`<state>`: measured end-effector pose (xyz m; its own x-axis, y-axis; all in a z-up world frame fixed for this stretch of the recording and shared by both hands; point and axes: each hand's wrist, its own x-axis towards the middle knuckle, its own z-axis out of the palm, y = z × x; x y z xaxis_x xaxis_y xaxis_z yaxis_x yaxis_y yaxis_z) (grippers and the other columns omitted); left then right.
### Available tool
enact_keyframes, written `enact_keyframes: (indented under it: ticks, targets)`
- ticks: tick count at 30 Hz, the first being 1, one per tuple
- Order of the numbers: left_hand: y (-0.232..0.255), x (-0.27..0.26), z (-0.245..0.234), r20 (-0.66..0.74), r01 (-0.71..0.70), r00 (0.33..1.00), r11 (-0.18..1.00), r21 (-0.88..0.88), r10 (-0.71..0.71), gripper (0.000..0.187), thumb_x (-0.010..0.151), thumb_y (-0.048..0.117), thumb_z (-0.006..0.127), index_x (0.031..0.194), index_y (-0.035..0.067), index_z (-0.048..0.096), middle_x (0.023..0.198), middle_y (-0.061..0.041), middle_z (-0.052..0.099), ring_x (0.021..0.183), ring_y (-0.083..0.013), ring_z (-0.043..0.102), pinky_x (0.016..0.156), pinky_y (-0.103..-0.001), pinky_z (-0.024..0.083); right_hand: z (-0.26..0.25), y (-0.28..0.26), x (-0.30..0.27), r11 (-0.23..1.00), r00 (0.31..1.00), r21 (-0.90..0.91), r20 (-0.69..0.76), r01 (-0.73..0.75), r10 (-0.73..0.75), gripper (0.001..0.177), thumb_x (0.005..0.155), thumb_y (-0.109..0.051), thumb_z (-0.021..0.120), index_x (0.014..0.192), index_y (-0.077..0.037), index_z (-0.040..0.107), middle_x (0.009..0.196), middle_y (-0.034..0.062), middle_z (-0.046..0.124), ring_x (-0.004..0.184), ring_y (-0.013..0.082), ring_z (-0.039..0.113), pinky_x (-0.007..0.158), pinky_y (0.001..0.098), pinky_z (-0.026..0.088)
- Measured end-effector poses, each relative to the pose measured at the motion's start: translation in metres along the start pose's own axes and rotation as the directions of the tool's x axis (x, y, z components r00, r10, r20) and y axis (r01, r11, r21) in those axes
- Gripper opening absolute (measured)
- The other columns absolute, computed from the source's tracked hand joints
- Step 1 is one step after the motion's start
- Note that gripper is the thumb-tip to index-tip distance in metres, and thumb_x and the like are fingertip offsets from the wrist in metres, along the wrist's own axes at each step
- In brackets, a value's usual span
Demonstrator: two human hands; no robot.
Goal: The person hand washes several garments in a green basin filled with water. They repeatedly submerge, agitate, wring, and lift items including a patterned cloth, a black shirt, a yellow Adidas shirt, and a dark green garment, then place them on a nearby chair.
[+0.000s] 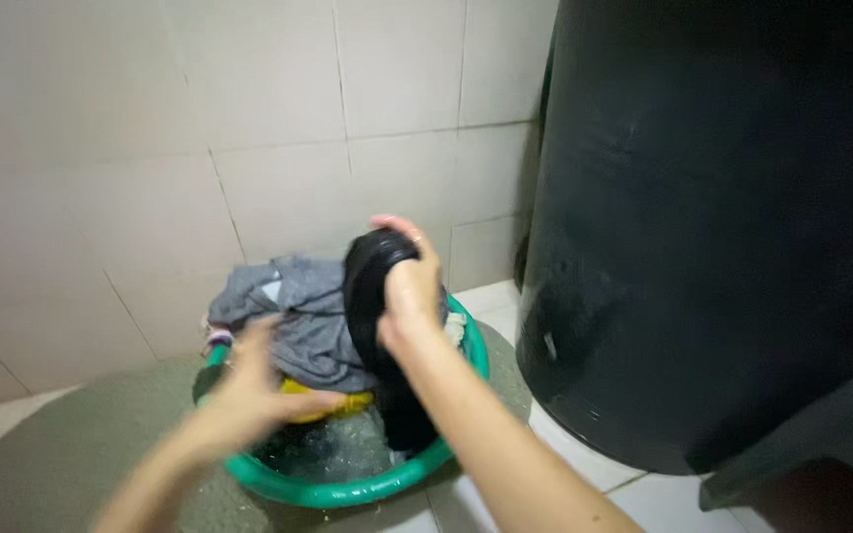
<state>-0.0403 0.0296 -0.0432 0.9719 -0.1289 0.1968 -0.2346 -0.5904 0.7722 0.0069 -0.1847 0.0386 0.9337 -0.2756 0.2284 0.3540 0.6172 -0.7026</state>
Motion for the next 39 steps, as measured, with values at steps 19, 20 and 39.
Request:
enact_keyframes:
  ticks: [19, 20, 39]
  targets:
    - [0.005, 0.032, 0.08, -0.645, -0.328, 0.677, 0.64, -0.696, -0.354, 0.044, 0.077, -0.01, 0.048, 0.112, 0.003, 0.072, 0.101, -0.005, 0.072, 0.09, -0.0178, 0.067, 0.085, -0.031, 0.055, -0.098, 0.05, -0.058, 0.744, 0.835, 0.384, 0.178, -0.547, 0.521, 0.029, 0.099, -0.017, 0.056, 0.122, -0.001, 0.067, 0.125, 0.0148, 0.072, 0.113, 0.0286, 0.067, 0.105, 0.0444, 0.051]
    - [0.005, 0.035, 0.079, -0.591, -0.395, 0.669, 0.458, -0.796, -0.45, 0.029, 0.087, -0.005, 0.053, 0.11, 0.003, 0.069, 0.099, -0.004, 0.07, 0.088, -0.0179, 0.066, 0.082, -0.033, 0.056, -0.101, 0.061, -0.075, 0.67, 0.757, 0.364, 0.198, -0.646, 0.623, 0.037, 0.098, -0.021, 0.057, 0.127, 0.001, 0.065, 0.13, 0.0162, 0.07, 0.115, 0.0303, 0.066, 0.106, 0.0462, 0.05]
    - [0.005, -0.011, 0.123, 0.115, 0.153, 0.941, 0.097, -0.984, -0.317, 0.043, 0.094, 0.022, 0.06, 0.135, 0.009, 0.059, 0.121, -0.005, 0.069, 0.104, -0.0179, 0.067, 0.095, -0.04, 0.057, -0.101, 0.081, -0.065, 0.678, 0.865, 0.595, 0.06, -0.432, 0.498, 0.048, 0.085, -0.048, 0.064, 0.114, -0.011, 0.073, 0.117, 0.0104, 0.076, 0.108, 0.0319, 0.071, 0.103, 0.0509, 0.053]
